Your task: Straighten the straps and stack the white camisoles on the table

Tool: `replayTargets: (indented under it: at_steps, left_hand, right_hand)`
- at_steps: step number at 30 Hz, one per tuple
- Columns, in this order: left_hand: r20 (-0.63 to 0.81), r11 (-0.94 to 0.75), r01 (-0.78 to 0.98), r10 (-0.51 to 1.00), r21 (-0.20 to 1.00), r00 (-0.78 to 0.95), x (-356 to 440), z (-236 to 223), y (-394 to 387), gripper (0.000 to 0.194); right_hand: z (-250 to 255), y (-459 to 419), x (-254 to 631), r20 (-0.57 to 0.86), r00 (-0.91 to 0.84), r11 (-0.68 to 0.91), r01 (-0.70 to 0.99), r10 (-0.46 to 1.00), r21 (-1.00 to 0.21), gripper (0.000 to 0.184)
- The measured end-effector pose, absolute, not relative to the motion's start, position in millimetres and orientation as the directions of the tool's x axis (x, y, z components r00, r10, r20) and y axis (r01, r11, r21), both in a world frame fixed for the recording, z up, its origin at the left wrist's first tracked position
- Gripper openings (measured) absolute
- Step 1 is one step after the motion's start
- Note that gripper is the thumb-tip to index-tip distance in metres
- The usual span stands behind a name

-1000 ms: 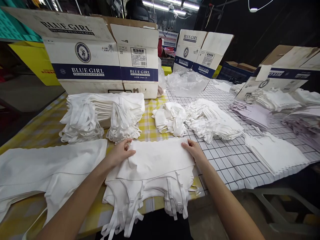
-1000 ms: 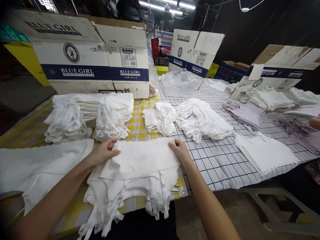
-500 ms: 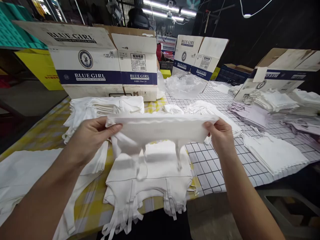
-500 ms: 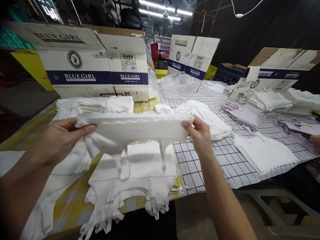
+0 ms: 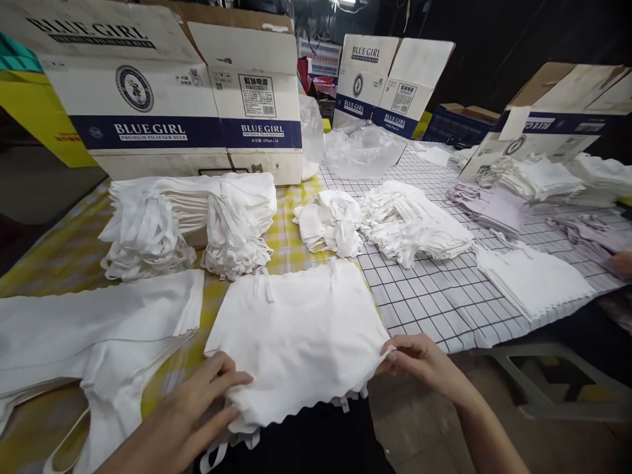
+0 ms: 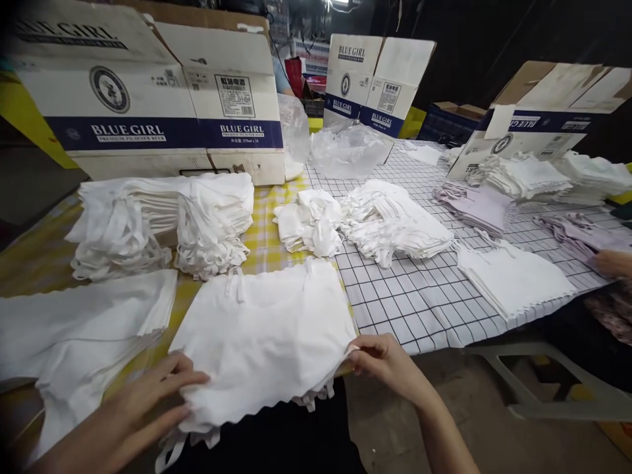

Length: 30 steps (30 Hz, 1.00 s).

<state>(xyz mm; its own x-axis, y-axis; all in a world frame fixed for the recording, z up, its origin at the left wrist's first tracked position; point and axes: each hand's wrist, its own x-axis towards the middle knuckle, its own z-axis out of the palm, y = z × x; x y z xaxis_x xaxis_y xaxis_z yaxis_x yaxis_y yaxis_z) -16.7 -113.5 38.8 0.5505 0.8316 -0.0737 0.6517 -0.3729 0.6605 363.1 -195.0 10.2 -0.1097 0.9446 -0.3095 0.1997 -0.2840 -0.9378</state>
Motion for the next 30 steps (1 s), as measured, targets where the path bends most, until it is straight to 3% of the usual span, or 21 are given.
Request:
replayTargets:
  at_steps: [5,7,10,12,15,18,21,25,30]
  left_hand:
    - [-0.130,-0.288,0.611,0.827,0.738,0.547,27.7,46.2,-126.6,0.024]
    - [-0.089,-0.346,0.557,0.787,0.755,0.610,49.7,31.1,-141.0,0.043]
    - [0.059,-0.461,0.529,0.791,0.712,0.609,83.3,-0.9,-165.6,0.087]
    - [0.136,-0.501,0.555,0.811,0.664,0.569,104.2,-17.5,-176.3,0.098]
    - [0.257,-0.506,0.609,0.854,0.611,0.452,125.0,-27.0,-174.9,0.096]
    - [0.316,-0.438,0.633,0.899,0.639,0.303,124.6,-19.9,-154.7,0.088]
    - [0.219,-0.295,0.558,0.955,0.775,0.201,106.6,-0.1,-129.9,0.073]
    - [-0.122,0.091,0.241,0.986,0.966,0.117,83.2,34.0,-111.2,0.058]
    - [-0.364,0.377,-0.176,0.926,0.909,0.104,74.5,68.7,-110.2,0.062]
  right_hand:
    - [11.9,-201.0,348.5,-0.307,0.099,-0.317,0.106,0.946,-0.942,0.029]
    - [10.5,-201.0,341.0,-0.282,0.172,-0.291,0.026,0.944,-0.956,0.025]
    - [10.3,-197.9,325.4,-0.262,0.266,-0.231,-0.141,0.928,-0.963,0.022]
    - [15.1,-192.9,311.9,-0.249,0.306,-0.168,-0.268,0.919,-0.949,0.023]
    - [31.7,-182.8,290.2,-0.216,0.315,-0.074,-0.408,0.924,-0.910,0.026]
    - [52.7,-176.8,274.3,-0.198,0.257,-0.043,-0.504,0.946,-0.862,0.026]
    - [63.2,-177.6,267.5,-0.187,0.235,-0.028,-0.553,0.954,-0.833,0.026]
    - [50.5,-181.2,259.6,-0.243,0.205,-0.074,-0.602,0.948,-0.795,0.028]
    - [30.1,-178.2,238.7,-0.281,0.023,-0.226,-0.532,0.959,-0.816,0.021]
